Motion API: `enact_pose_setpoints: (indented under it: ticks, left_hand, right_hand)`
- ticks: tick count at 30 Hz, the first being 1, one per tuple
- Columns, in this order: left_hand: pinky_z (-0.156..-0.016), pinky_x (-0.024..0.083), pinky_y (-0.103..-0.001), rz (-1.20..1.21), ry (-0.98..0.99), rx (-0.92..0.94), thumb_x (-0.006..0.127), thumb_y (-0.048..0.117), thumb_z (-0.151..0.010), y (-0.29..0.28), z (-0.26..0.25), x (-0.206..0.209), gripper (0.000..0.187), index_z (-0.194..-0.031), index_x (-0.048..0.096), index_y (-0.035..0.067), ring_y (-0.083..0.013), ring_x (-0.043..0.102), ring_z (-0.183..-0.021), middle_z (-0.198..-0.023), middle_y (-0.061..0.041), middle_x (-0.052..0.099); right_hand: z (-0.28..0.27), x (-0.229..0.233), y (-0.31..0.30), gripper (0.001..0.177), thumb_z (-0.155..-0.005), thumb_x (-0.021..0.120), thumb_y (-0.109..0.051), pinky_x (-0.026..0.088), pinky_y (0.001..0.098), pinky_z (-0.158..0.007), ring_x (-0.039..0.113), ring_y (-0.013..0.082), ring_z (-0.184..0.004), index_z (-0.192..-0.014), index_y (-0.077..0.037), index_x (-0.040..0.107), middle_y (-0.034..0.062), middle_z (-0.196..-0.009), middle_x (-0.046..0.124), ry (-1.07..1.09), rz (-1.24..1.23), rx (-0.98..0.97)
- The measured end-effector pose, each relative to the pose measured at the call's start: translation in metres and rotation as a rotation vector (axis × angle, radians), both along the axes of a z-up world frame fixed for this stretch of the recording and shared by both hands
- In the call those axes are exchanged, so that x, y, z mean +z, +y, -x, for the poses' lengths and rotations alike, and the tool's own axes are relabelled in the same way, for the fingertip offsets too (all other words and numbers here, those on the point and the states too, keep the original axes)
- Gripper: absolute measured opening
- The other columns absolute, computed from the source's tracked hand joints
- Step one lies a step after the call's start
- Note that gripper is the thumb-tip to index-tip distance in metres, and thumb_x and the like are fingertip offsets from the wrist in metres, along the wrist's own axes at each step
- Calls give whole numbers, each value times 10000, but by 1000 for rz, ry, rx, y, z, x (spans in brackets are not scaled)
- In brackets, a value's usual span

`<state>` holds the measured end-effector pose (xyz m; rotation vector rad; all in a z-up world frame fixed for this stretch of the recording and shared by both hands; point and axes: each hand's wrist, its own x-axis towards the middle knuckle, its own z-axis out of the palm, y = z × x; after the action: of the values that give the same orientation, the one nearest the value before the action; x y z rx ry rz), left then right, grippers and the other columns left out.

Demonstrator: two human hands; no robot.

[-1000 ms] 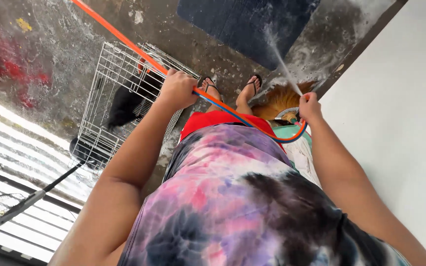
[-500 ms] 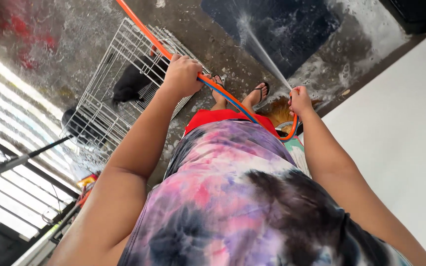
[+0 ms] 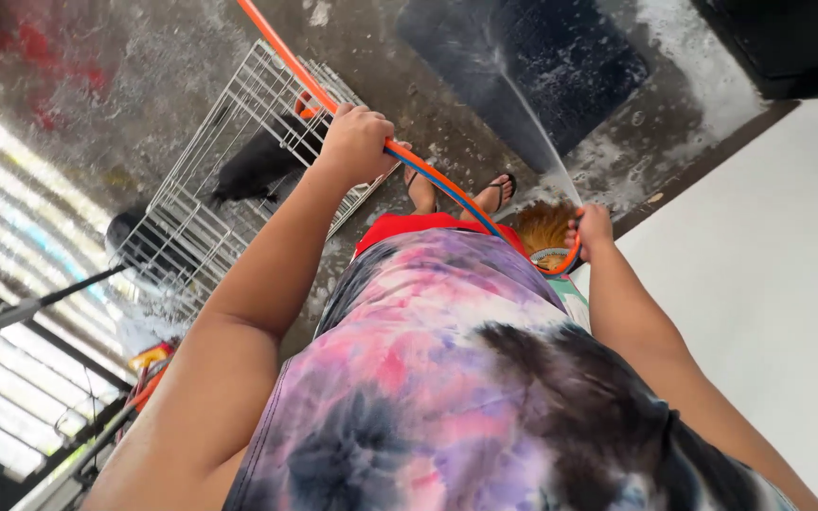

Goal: Washing the floor and various household items with a water hose and a brush.

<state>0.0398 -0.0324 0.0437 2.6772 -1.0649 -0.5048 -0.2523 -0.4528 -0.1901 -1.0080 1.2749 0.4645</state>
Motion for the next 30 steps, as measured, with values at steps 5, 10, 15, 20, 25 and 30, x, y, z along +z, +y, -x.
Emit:
enact_pose_setpoints:
  ticks: [5, 10, 15, 20, 25, 30]
  left_hand:
    - [-883, 417, -435, -32, 9, -113, 749, 342, -805, -12, -15, -8, 196, -732, 735, 160, -272, 637, -914, -811, -25, 697]
    - [-886, 420, -435, 35, 80, -203, 763, 306, -783, -26, -32, -27, 164, -756, 736, 147, -270, 653, -929, -827, -29, 710]
    - [-835, 430, -464, 37, 131, -262, 778, 318, -768, -43, -54, -45, 203, -762, 730, 121, -309, 666, -917, -828, -69, 705]
    - [-845, 433, -485, 164, 79, -246, 775, 376, -846, -62, -72, -38, 321, -728, 698, 88, -349, 655, -884, -784, -106, 690]
    - [-842, 434, -485, 105, 99, -185, 765, 421, -893, -80, -70, -35, 410, -696, 678, 72, -357, 649, -862, -759, -117, 680]
    - [-823, 436, -475, 121, 64, -91, 760, 381, -812, -104, -70, -35, 322, -697, 681, 90, -343, 655, -863, -757, -107, 680]
  right_hand:
    - [57, 24, -11, 134, -973, 383, -196, 331, 338, -418, 379, 170, -520, -994, -70, 423, 82, -726, 463, 145, 204, -168]
    - [32, 59, 35, 197, -1033, 410, -312, 342, 332, -402, 408, 163, -509, -1105, -132, 441, 78, -794, 499, 138, 271, 12]
    - [20, 76, 52, 262, -1041, 455, -383, 365, 326, -407, 431, 156, -511, -1211, -184, 444, 88, -879, 549, 88, 290, 7]
    - [48, 57, 6, 251, -1091, 453, -307, 388, 335, -422, 425, 163, -533, -1179, -74, 422, 104, -814, 486, -31, 250, -247]
    - [23, 70, -10, 234, -1073, 425, -322, 390, 325, -434, 442, 152, -543, -1207, -130, 414, 96, -815, 530, 74, 307, -163]
    - [-36, 50, -41, 255, -1070, 421, -374, 389, 327, -429, 451, 150, -533, -1199, -154, 420, 90, -816, 537, 38, 186, 6]
